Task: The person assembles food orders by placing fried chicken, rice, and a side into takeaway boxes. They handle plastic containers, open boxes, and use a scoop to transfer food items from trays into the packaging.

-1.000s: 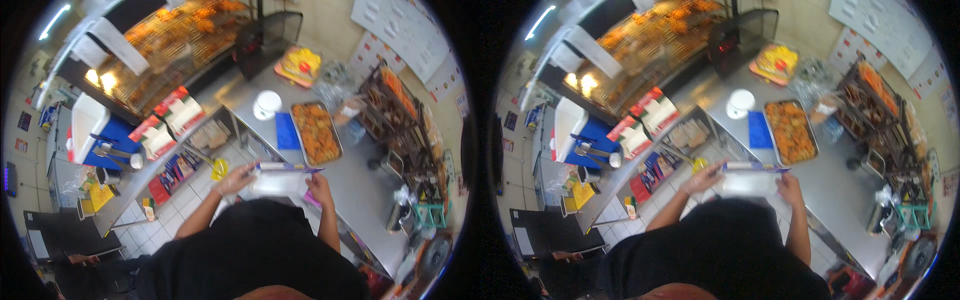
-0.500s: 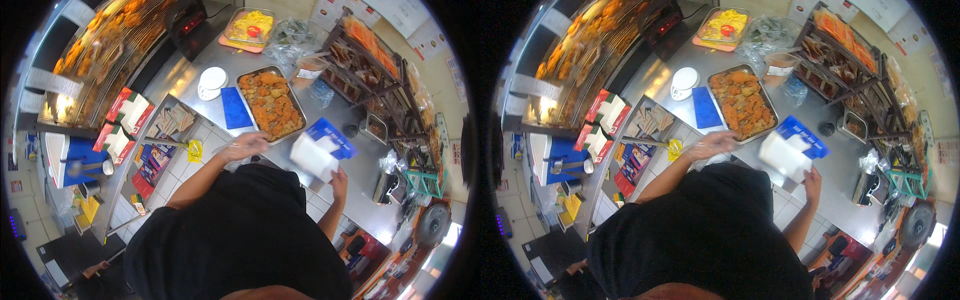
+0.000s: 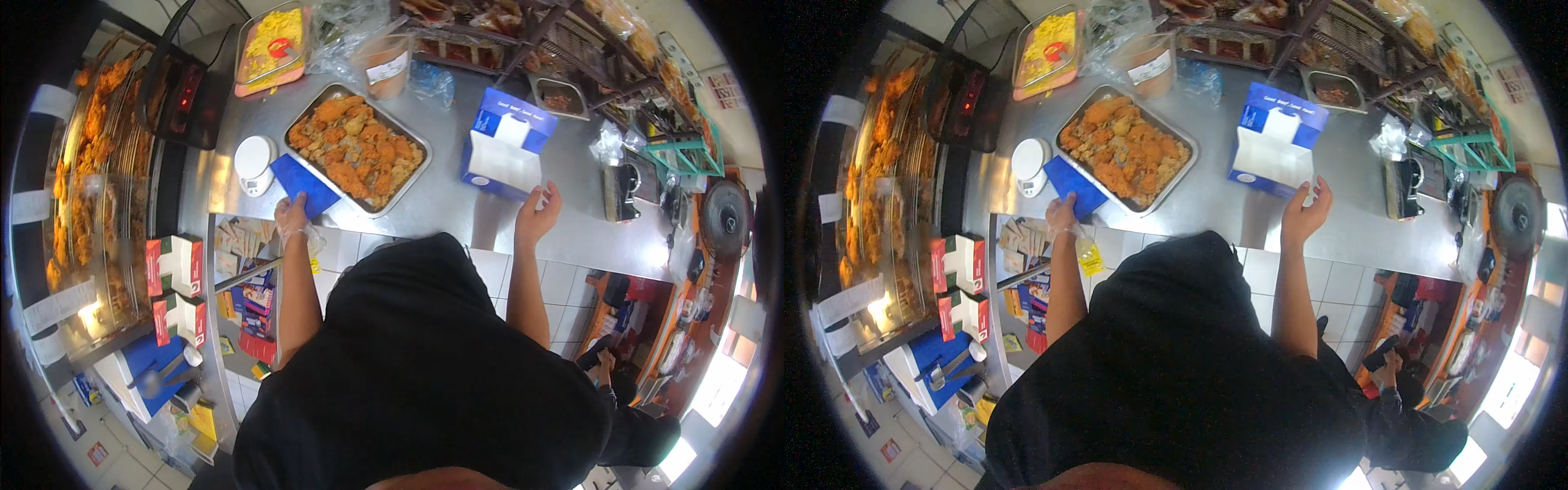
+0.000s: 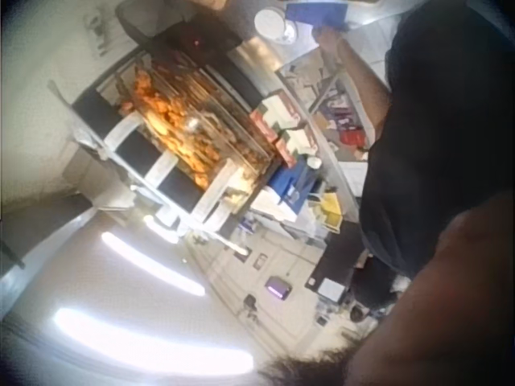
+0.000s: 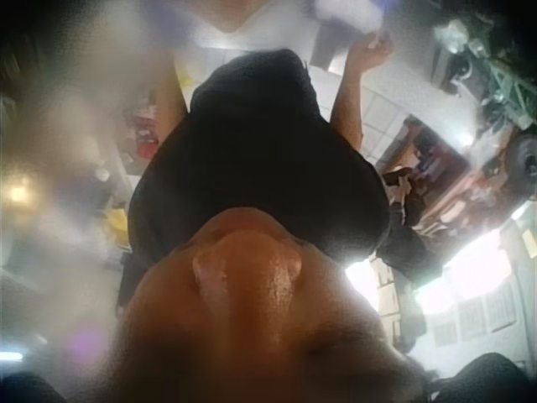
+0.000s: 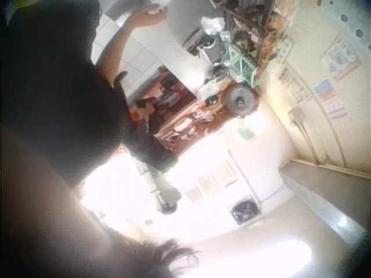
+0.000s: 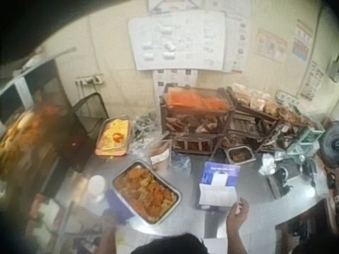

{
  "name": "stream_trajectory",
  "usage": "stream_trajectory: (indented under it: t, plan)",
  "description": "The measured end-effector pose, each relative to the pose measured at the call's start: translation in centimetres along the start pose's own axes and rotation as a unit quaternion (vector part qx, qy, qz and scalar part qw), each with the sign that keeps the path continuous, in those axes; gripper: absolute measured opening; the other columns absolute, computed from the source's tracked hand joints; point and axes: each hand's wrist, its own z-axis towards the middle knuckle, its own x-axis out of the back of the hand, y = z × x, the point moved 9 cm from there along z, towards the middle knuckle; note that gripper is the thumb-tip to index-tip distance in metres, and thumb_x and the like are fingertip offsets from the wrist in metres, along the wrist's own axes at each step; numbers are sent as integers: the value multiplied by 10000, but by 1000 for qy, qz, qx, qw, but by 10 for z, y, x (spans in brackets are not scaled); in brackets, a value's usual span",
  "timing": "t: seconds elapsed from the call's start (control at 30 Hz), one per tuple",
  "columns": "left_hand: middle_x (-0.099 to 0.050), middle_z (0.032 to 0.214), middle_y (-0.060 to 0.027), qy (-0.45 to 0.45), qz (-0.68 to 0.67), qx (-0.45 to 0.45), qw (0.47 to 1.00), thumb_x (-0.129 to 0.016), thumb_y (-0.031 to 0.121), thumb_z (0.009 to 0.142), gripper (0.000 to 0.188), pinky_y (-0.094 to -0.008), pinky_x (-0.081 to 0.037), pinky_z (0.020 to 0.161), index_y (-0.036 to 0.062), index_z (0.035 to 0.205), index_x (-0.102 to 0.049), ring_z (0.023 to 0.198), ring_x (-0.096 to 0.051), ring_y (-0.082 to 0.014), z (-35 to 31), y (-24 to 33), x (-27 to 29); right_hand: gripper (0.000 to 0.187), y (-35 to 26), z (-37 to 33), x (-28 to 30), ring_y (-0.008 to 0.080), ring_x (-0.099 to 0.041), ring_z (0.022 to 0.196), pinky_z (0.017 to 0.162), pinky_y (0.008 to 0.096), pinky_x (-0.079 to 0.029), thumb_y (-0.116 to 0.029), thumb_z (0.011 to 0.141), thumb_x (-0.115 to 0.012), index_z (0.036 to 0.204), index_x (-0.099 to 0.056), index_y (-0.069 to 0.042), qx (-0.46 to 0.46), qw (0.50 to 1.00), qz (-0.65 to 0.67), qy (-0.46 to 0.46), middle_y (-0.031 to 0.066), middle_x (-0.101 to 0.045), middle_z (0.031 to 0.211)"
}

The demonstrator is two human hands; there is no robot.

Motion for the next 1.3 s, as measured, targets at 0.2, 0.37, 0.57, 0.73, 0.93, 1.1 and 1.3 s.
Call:
stream_trajectory:
  t: [0.2,0.37,0.57,0.73,0.93,1.1,1.3]
  plan:
    - [-643,846,-42,-8,-47,-14,999,-685,279,861,300,-303,-452,712,3,967,-631,760,-561,-144,-54,37,37,366,-76,-28,-23,341,-527,1119,968,448,-385,-227,881,-623,1206,-587,-63,200,976,-85,-23,151,-581,1215]
    - [-622,901,-33,51,-147,-51,986,-624,239,914,242,-300,-429,758,17,1004,-597,807,-523,-123,-87,22,101,351,-4,-39,-75,347,-508,1173,991,498,-365,-278,876,-628,1183,-618,-107,183,939,-227,-180,123,-588,1223]
    - [-590,939,-25,121,-199,-128,964,-638,257,932,248,-285,-434,784,39,1003,-546,873,-531,-109,-140,41,162,353,-87,-67,-43,334,-519,1154,991,479,-375,-190,861,-642,1189,-596,-69,291,950,-102,-57,148,-598,1177]
    - [-583,937,-9,111,-320,-189,922,-629,123,940,132,-254,-442,808,41,1006,-549,902,-532,-94,-163,68,141,392,-203,-115,-109,303,-597,1018,892,395,-456,-183,877,-663,1222,-564,-26,229,876,223,-360,173,-622,1106]
    - [-580,1016,-35,94,-221,-239,941,-596,86,952,228,-262,-441,856,4,1151,-521,960,-530,-108,-172,91,119,300,-269,-215,-187,138,-590,948,856,294,-470,-167,971,-558,1231,-548,-17,-110,707,310,-626,47,-629,1071]
    - [-403,1390,-283,58,12,-337,940,-613,256,933,660,-399,-293,1112,-38,1433,-299,1320,-396,-342,-179,88,120,271,-311,-230,-134,249,-641,810,727,390,-488,-271,973,-525,1104,-576,-38,112,746,338,-563,130,-656,887]
    - [-614,1127,-95,-88,-213,-186,955,-653,268,920,555,-305,-501,810,10,1356,-426,951,-574,-144,-176,78,106,235,-342,-260,-104,362,-630,674,620,410,-478,-233,975,-518,989,-569,-3,190,695,363,-591,203,-610,746]
